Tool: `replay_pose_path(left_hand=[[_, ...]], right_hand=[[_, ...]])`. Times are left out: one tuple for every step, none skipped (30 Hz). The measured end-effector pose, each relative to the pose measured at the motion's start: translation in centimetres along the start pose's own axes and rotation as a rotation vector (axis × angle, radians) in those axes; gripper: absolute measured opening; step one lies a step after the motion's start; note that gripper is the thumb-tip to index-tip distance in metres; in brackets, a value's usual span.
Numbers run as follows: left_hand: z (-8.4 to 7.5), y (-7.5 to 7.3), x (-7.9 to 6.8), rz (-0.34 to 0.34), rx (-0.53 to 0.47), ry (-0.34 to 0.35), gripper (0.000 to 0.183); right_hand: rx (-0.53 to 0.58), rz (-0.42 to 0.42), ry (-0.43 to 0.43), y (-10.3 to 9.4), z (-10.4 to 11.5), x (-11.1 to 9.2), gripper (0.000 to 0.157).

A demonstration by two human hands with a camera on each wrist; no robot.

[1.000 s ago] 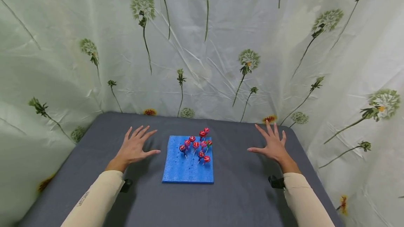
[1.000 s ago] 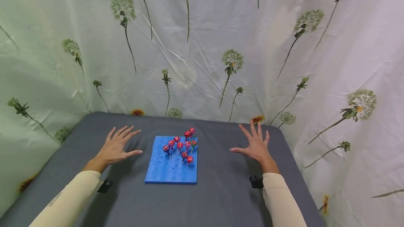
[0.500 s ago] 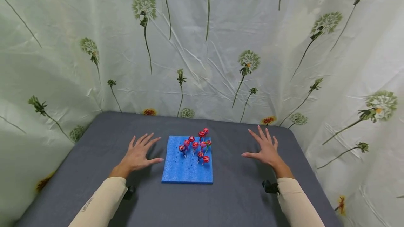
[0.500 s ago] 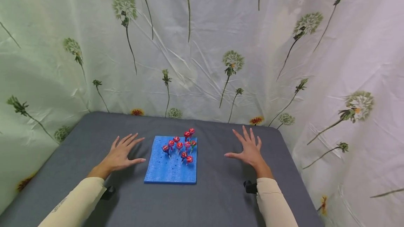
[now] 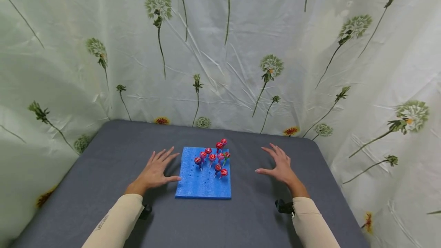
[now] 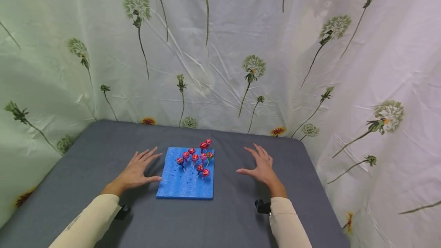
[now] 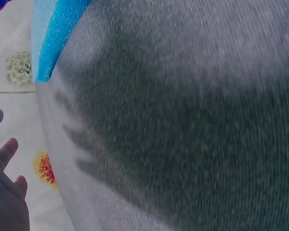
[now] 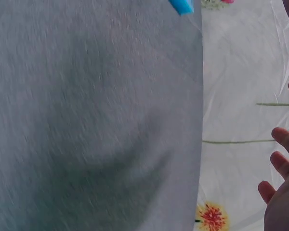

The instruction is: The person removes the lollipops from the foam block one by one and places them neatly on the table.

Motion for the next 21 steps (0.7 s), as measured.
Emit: replay_pose_path(left_hand=[[-0.1, 0.1, 0.1, 0.003, 0.001, -0.002, 0.088], [-0.2, 0.3, 0.2, 0.008, 0.001, -0.006, 0.088], [-0.3, 0.5, 0.2, 0.014, 0.001, -0.007, 0.087], [-0.4, 0.6, 0.2, 0.018, -0.001, -0.006, 0.086], [-0.5, 0.7, 0.3, 0.022, -0.004, -0.004, 0.085], [-0.6, 0.8, 0.3, 0.028, -0.001, -0.001, 0.085], [-0.6, 1.0, 0.3, 0.036, -0.005, 0.002, 0.084], [-0.7, 1.1, 0.3, 0.044, -0.008, 0.005, 0.084], [-0.8, 1.3, 0.4, 0.052, -0.01, 0.006, 0.084], [-0.9, 1.4, 0.4, 0.058, -0.013, 0.005, 0.084], [-0.9, 1.5, 0.4, 0.067, -0.017, -0.002, 0.085], [-1.0, 1.6, 0.5, 0.075, -0.019, -0.005, 0.085], [-1.0, 1.7, 0.5, 0.079, -0.025, -0.008, 0.086], [-1.1, 1.8, 0.6, 0.082, -0.029, -0.011, 0.086], [-1.1, 1.9, 0.6, 0.085, -0.035, -0.015, 0.086], [-1.0, 2.0, 0.6, 0.088, -0.047, -0.021, 0.086], [-1.0, 2.2, 0.6, 0.091, -0.058, -0.028, 0.086], [-1.0, 2.4, 0.6, 0.094, -0.073, -0.034, 0.086], [-0.9, 2.5, 0.6, 0.096, -0.087, -0.041, 0.086], [-0.8, 2.7, 0.6, 0.097, -0.098, -0.05, 0.086], [-0.7, 2.9, 0.6, 0.098, -0.111, -0.062, 0.085]], right_hand=[[0.013, -0.001, 0.004, 0.3, 0.0, 0.0, 0.083], [0.027, 0.0, 0.012, 0.6, 0.1, -0.1, 0.082], [0.04, 0.001, 0.02, 0.9, 0.1, -0.1, 0.081], [0.058, 0.001, 0.03, 1.2, 0.3, -0.2, 0.081], [0.071, 0.002, 0.039, 1.5, 0.3, -0.2, 0.08], [0.088, 0.003, 0.05, 1.8, 0.4, -0.3, 0.079], [0.102, 0.007, 0.062, 2.1, 0.5, -0.3, 0.078], [0.114, 0.009, 0.072, 2.4, 0.7, -0.4, 0.077], [0.128, 0.012, 0.08, 2.6, 0.8, -0.5, 0.077], [0.141, 0.016, 0.086, 2.9, 0.9, -0.5, 0.076], [0.148, 0.021, 0.089, 3.1, 1.1, -0.5, 0.075], [0.159, 0.026, 0.096, 3.4, 1.2, -0.5, 0.074], [0.174, 0.031, 0.103, 3.6, 1.4, -0.5, 0.074], [0.186, 0.034, 0.108, 3.8, 1.5, -0.5, 0.073], [0.198, 0.037, 0.114, 4.0, 1.7, -0.5, 0.073], [0.21, 0.039, 0.117, 4.3, 1.8, -0.5, 0.073], [0.219, 0.041, 0.119, 4.6, 2.0, -0.5, 0.072], [0.235, 0.041, 0.121, 4.8, 2.1, -0.5, 0.071], [0.246, 0.039, 0.119, 5.1, 2.3, -0.5, 0.07], [0.255, 0.038, 0.114, 5.4, 2.5, -0.5, 0.068], [0.266, 0.036, 0.107, 5.7, 2.7, -0.5, 0.066]])
Point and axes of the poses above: each hand's wrist, its own x-axis towards the middle knuckle, its own y-axis out of the palm, z = x × y, the point moved 7 cm from there along x, towards the middle knuckle, and after that the axes turned 5 degrees about y, right-handed, at the moved point
